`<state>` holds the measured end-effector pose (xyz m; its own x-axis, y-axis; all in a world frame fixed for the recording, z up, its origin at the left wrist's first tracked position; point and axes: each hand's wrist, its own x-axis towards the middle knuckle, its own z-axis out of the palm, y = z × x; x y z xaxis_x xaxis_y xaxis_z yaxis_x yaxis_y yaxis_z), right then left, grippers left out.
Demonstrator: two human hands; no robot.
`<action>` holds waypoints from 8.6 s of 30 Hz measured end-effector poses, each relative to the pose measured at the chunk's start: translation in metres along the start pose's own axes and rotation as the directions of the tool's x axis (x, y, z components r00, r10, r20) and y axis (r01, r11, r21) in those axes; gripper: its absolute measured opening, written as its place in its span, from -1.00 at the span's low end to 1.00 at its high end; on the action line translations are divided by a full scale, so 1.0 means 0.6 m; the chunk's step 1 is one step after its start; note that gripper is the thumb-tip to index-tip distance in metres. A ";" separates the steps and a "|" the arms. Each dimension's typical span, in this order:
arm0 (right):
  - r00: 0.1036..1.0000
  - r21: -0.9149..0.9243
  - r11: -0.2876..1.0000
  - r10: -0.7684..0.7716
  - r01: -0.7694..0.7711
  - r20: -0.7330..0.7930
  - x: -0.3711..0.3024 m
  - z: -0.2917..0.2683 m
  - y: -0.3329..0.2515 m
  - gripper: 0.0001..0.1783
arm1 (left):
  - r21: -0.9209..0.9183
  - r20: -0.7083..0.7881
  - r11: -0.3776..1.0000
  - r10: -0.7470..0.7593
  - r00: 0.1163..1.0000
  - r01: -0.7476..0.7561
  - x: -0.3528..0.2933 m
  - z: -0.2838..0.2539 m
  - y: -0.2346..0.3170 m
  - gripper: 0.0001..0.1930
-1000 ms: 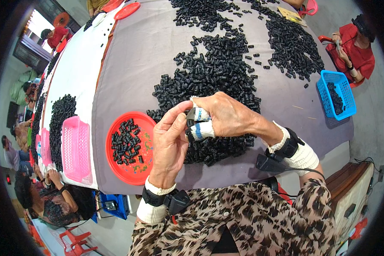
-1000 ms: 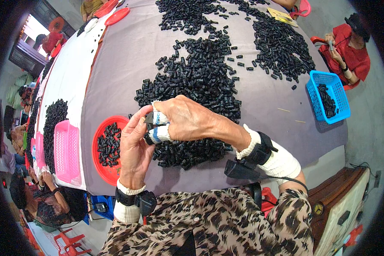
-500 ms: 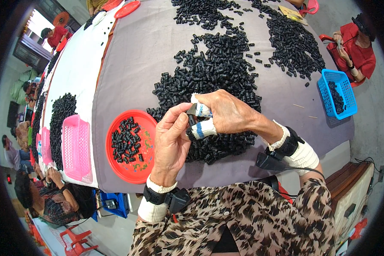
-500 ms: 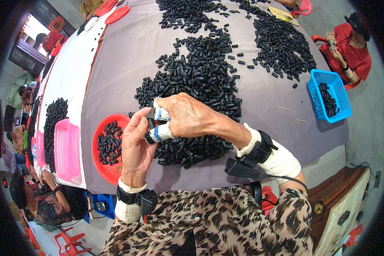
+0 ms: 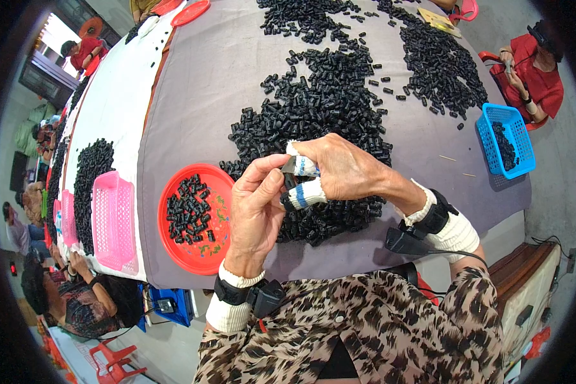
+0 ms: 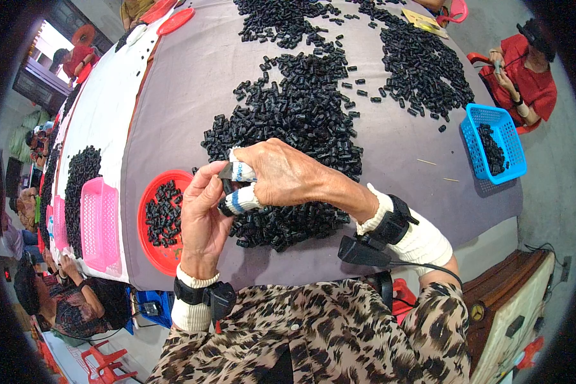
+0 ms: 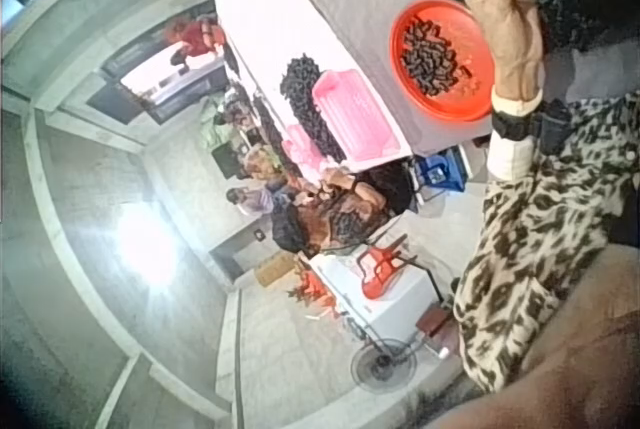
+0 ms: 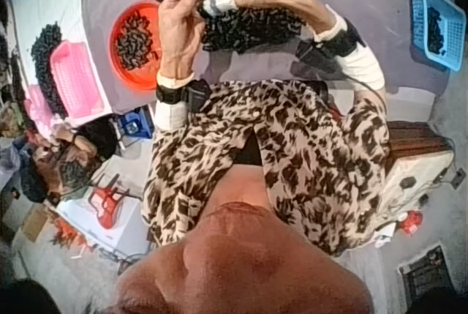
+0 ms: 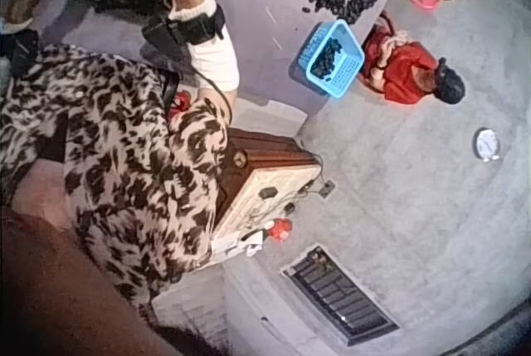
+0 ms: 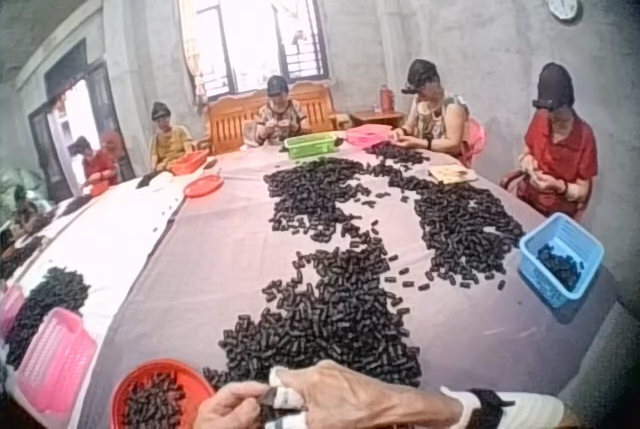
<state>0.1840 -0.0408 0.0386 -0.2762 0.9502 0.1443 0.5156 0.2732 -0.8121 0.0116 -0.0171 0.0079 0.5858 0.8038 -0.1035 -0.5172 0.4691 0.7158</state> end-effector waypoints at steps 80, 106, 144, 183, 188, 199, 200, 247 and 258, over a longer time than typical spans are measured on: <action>1.000 0.042 0.999 -0.003 0.002 0.019 0.014 0.009 0.001 -0.57 | -0.143 0.052 0.989 -0.025 0.998 0.032 0.002 -0.018 0.001 -0.73; 0.998 -0.023 0.998 -0.051 0.050 -0.024 0.008 0.014 0.003 -0.56 | -0.039 -0.095 0.999 0.029 0.995 -0.033 -0.008 -0.004 -0.002 -0.76; 0.999 0.130 0.991 -0.034 0.032 0.011 0.002 0.022 0.016 -0.63 | -0.118 -0.036 0.988 0.094 0.995 -0.098 -0.004 -0.031 -0.004 -0.76; 0.923 0.091 0.989 -0.075 0.117 -0.377 0.027 0.039 -0.003 -0.67 | -0.191 -0.144 0.982 -0.027 0.989 -0.001 0.027 0.005 0.020 -0.74; 0.941 0.049 0.992 -0.092 0.114 -0.326 0.032 0.031 -0.025 -0.67 | -0.063 -0.031 0.998 0.021 0.999 -0.022 0.018 -0.010 0.039 -0.72; 0.979 0.042 0.999 0.019 -0.011 -0.203 0.044 0.008 -0.063 -0.63 | -0.304 0.153 0.952 0.074 0.985 -0.024 0.022 -0.017 0.052 -0.73; 0.978 0.047 0.999 0.025 -0.016 -0.205 0.045 0.007 -0.061 -0.63 | -0.311 0.179 0.950 0.078 0.981 -0.019 0.023 -0.021 0.052 -0.73; 0.985 0.069 0.996 -0.041 0.054 -0.168 0.024 -0.008 -0.022 -0.64 | -0.238 0.088 0.971 0.016 0.996 0.005 0.031 0.005 0.029 -0.84; 0.981 0.125 0.990 -0.036 0.061 -0.193 0.012 -0.001 -0.013 -0.67 | -0.188 0.075 0.982 0.044 0.996 -0.029 0.030 0.006 0.019 -0.81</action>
<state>0.1782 -0.0363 0.0463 -0.1333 0.9507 0.2799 0.3924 0.3100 -0.8660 0.0184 0.0012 0.0168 0.6076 0.7940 -0.0196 -0.6425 0.5059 0.5756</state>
